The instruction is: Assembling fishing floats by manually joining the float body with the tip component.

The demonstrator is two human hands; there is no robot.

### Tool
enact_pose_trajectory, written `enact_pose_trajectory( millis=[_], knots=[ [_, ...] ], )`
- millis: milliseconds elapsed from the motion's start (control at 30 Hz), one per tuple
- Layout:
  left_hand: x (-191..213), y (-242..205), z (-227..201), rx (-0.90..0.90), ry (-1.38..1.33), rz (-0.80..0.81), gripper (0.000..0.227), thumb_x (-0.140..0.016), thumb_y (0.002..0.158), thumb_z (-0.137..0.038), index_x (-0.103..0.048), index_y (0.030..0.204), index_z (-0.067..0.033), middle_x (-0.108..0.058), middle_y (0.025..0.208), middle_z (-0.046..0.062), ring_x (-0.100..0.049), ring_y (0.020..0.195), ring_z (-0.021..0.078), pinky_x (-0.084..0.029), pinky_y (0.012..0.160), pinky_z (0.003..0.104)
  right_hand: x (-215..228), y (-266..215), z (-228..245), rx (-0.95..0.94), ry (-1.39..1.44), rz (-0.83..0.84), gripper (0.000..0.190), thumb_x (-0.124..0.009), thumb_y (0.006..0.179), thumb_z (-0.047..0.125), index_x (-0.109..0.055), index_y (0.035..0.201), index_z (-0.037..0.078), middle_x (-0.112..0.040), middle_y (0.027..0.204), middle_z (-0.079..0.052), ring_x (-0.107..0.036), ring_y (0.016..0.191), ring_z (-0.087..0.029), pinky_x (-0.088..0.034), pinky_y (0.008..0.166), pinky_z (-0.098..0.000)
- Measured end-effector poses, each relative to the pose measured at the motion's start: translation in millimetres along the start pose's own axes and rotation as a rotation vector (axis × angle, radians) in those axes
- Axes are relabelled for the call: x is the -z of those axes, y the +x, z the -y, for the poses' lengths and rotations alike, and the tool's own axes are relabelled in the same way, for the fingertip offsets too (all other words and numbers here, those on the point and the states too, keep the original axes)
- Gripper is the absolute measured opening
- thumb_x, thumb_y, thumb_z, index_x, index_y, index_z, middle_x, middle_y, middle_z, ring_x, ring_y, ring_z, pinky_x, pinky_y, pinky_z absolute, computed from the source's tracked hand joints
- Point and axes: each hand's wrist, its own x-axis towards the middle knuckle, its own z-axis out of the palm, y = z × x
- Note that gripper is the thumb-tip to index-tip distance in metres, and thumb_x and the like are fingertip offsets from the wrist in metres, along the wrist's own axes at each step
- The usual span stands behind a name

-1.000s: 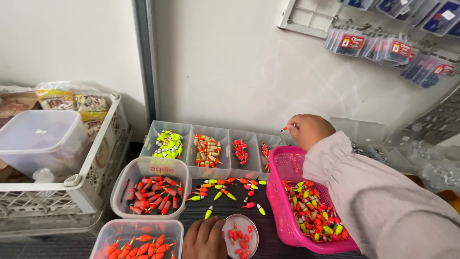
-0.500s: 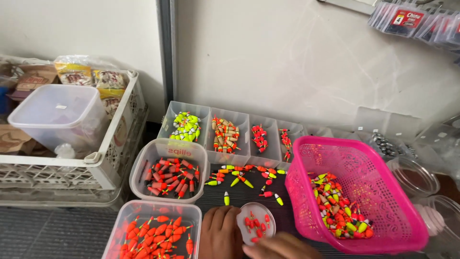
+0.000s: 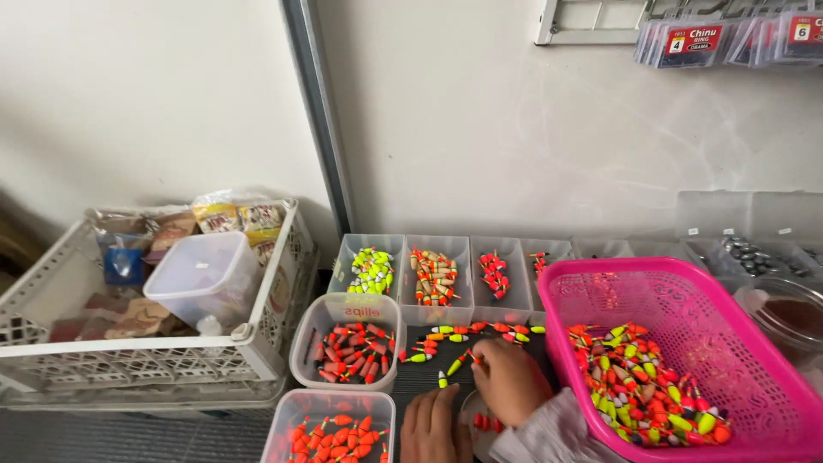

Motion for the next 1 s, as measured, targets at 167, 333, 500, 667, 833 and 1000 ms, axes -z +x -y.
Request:
enact_pose_trajectory(
  millis=[167,333,500,667,833,1000],
  knots=[
    [-31.3,-4.0,14.9,-0.121,0.045,-0.306,0.053,-0.035,0.104,-0.05,-0.072,0.111,-0.0122,-0.075,0.088,-0.001,-0.069,0.077,0.0189,-0.057,0.073,0.031,26.1,-50.1,11.4,-0.299,0.629,0.055,0.011,-0.079,0.079,0.028,-0.08,0.089,0.024,-0.086,0.079,0.01,-0.076,0.072,0.0,-0.063,0.068,-0.0174],
    [-14.5,17.6,-17.1,-0.099,0.069,-0.291,0.031,-0.049,0.086,-0.03,-0.072,0.068,-0.0206,-0.065,0.054,-0.01,-0.06,0.052,0.0129,-0.051,0.052,0.026,-5.4,-76.3,7.6,-0.189,0.991,-0.301,0.011,-0.082,0.074,0.017,-0.089,0.081,0.012,-0.091,0.082,0.0,-0.081,0.064,-0.007,-0.064,0.061,-0.0201],
    [-5.4,15.3,-9.4,-0.222,0.076,-0.251,0.01,-0.065,0.074,-0.022,-0.075,0.074,-0.0214,-0.068,0.058,-0.01,-0.063,0.058,0.0111,-0.053,0.056,0.024,10.8,-83.3,9.0,-0.19,1.081,-0.341,0.017,-0.078,0.076,0.021,-0.085,0.078,0.006,-0.09,0.083,-0.007,-0.082,0.063,-0.014,-0.068,0.057,-0.0257],
    [13.9,21.2,-16.8,-0.327,-0.138,-0.078,0.018,-0.062,0.094,-0.022,-0.074,0.092,-0.0082,-0.071,0.079,0.004,-0.066,0.078,0.0221,-0.054,0.082,0.036,7.8,-88.2,-10.4,-0.419,1.179,-0.047,0.018,-0.08,0.079,0.016,-0.074,0.079,-0.001,-0.065,0.069,-0.013,-0.061,0.058,-0.016,-0.072,0.041,-0.0365],
    [23.4,27.5,-33.1,-0.294,-0.17,0.003,0.017,-0.06,0.097,-0.02,-0.073,0.094,-0.0097,-0.074,0.09,0.0,-0.066,0.087,0.0218,-0.052,0.084,0.041,25.5,-92.4,-12.4,-0.229,1.272,0.016,0.018,-0.071,0.09,0.016,-0.068,0.082,0.0,-0.069,0.071,-0.011,-0.067,0.06,-0.014,-0.062,0.052,-0.0282],
    [25.7,18.4,-27.0,-0.002,-0.194,0.161,0.05,-0.042,0.101,-0.053,-0.069,0.114,-0.0131,-0.074,0.102,-0.002,-0.064,0.097,0.0212,-0.048,0.086,0.037,42.7,-95.0,2.9,-0.038,1.117,-0.145,0.019,-0.069,0.092,0.021,-0.072,0.091,0.003,-0.071,0.08,-0.005,-0.066,0.075,-0.01,-0.054,0.068,-0.0242]
  ],
)
